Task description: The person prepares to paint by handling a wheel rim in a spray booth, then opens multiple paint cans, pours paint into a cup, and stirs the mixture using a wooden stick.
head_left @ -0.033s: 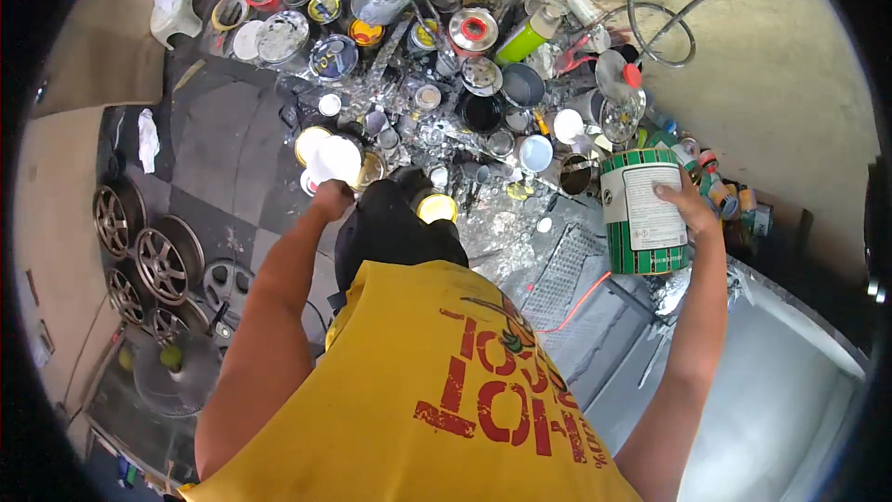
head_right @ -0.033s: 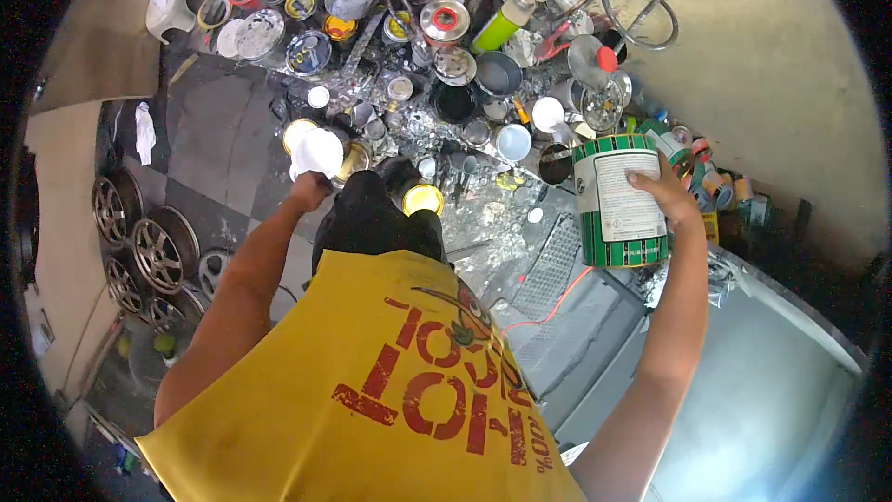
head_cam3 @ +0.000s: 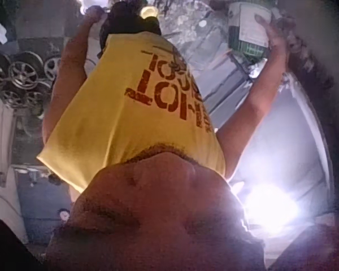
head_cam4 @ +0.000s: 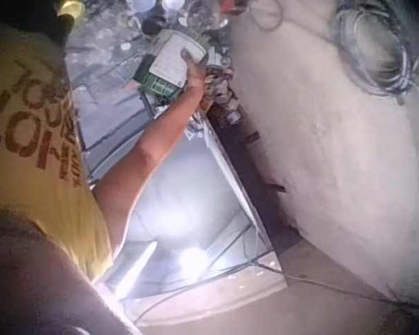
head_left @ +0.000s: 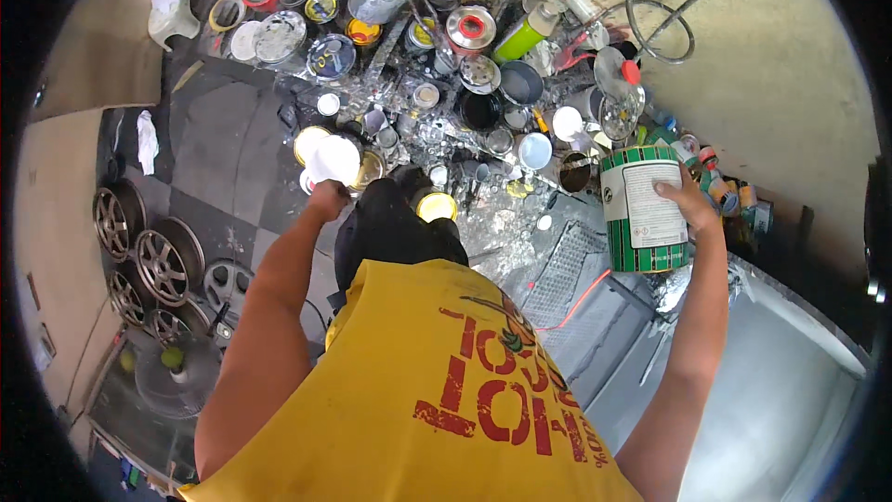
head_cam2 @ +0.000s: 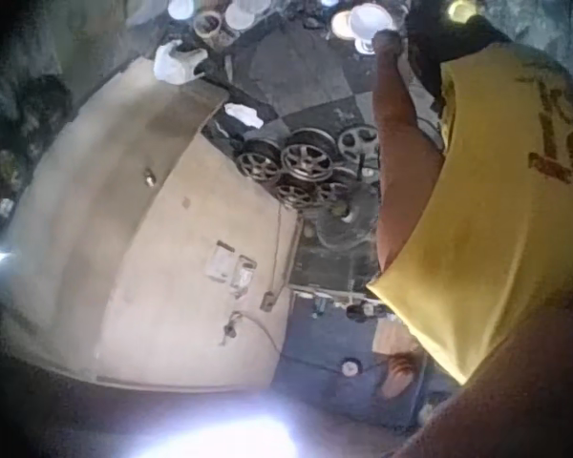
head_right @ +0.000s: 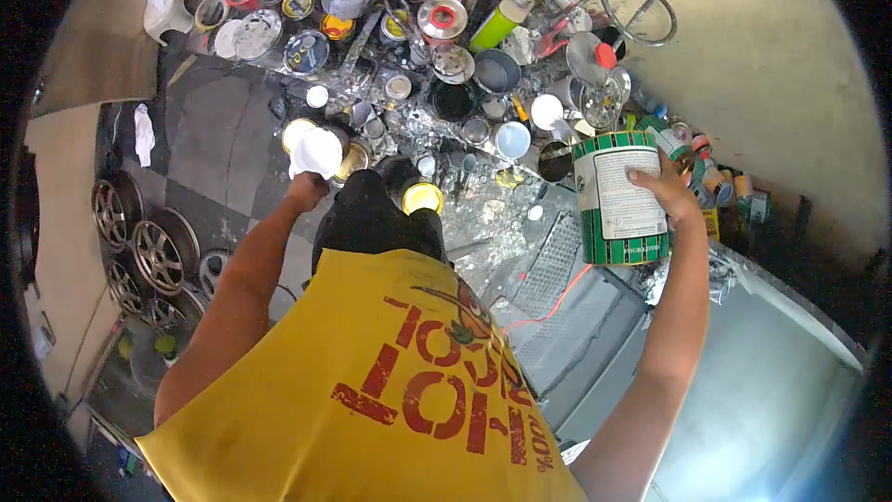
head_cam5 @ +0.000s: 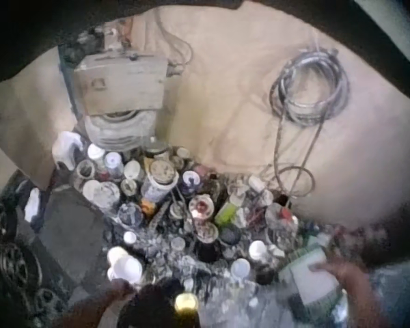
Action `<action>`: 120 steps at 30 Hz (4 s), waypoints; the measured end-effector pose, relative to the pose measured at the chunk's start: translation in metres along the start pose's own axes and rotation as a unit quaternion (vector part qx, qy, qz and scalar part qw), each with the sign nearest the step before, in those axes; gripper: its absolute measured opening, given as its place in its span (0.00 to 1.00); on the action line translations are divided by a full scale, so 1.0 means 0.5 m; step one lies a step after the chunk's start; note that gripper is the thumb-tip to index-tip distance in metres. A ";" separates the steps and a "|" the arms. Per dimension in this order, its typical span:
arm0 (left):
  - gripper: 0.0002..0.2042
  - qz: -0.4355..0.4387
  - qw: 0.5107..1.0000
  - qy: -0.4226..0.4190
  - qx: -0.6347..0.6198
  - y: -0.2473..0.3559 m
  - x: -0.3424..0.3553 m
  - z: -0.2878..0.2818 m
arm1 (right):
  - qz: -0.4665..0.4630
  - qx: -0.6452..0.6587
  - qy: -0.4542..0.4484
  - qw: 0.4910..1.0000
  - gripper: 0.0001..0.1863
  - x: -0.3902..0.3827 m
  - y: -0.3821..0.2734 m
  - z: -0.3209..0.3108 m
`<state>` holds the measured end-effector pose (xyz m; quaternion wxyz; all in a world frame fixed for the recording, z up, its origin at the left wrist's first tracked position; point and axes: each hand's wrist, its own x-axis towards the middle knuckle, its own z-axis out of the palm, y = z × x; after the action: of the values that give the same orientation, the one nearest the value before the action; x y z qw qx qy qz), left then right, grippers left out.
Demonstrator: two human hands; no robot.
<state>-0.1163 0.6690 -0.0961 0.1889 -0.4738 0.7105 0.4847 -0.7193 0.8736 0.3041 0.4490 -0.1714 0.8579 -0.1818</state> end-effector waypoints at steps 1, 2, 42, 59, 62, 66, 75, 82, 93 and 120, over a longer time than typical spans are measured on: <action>0.13 -0.033 0.999 0.001 0.011 0.000 -0.004 -0.009 | -0.003 0.000 0.003 1.000 0.60 -0.002 0.001 -0.003; 0.13 -0.030 0.999 -0.003 0.014 -0.002 -0.003 -0.011 | -0.006 0.000 0.007 1.000 0.60 -0.006 0.003 -0.005; 0.17 0.078 0.997 -0.010 0.028 0.046 0.079 -0.009 | -0.003 -0.100 0.037 0.994 0.70 -0.037 -0.015 -0.035; 0.18 0.020 0.999 -0.033 0.002 0.059 0.070 -0.023 | 0.001 -0.110 0.008 0.994 0.70 -0.048 -0.050 -0.028; 0.18 0.044 0.999 -0.023 0.008 0.054 0.068 -0.021 | 0.001 -0.114 0.006 0.994 0.69 -0.043 -0.043 -0.032; 0.18 0.044 0.999 -0.028 0.008 0.063 0.070 -0.020 | 0.005 -0.168 0.022 0.985 0.70 -0.027 -0.003 -0.055; 0.17 0.063 0.998 -0.017 0.000 0.043 0.076 -0.011 | 0.041 -0.215 0.012 0.976 0.73 -0.057 -0.054 -0.048; 0.16 0.057 0.998 -0.024 -0.005 0.063 0.075 -0.013 | 0.038 -0.248 0.043 0.967 0.70 -0.035 0.016 -0.084; 0.17 0.079 0.997 -0.018 0.009 0.066 0.078 -0.014 | 0.014 -0.236 0.049 0.970 0.73 -0.036 0.021 -0.078; 0.19 0.078 0.996 -0.034 0.011 0.067 0.094 -0.012 | -0.029 -0.085 0.045 0.995 0.68 -0.064 0.022 -0.037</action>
<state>-0.1664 0.6434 -0.1104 0.1796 -0.3980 0.7438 0.5061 -0.7189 0.9011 0.3315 0.3881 -0.2255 0.8843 -0.1286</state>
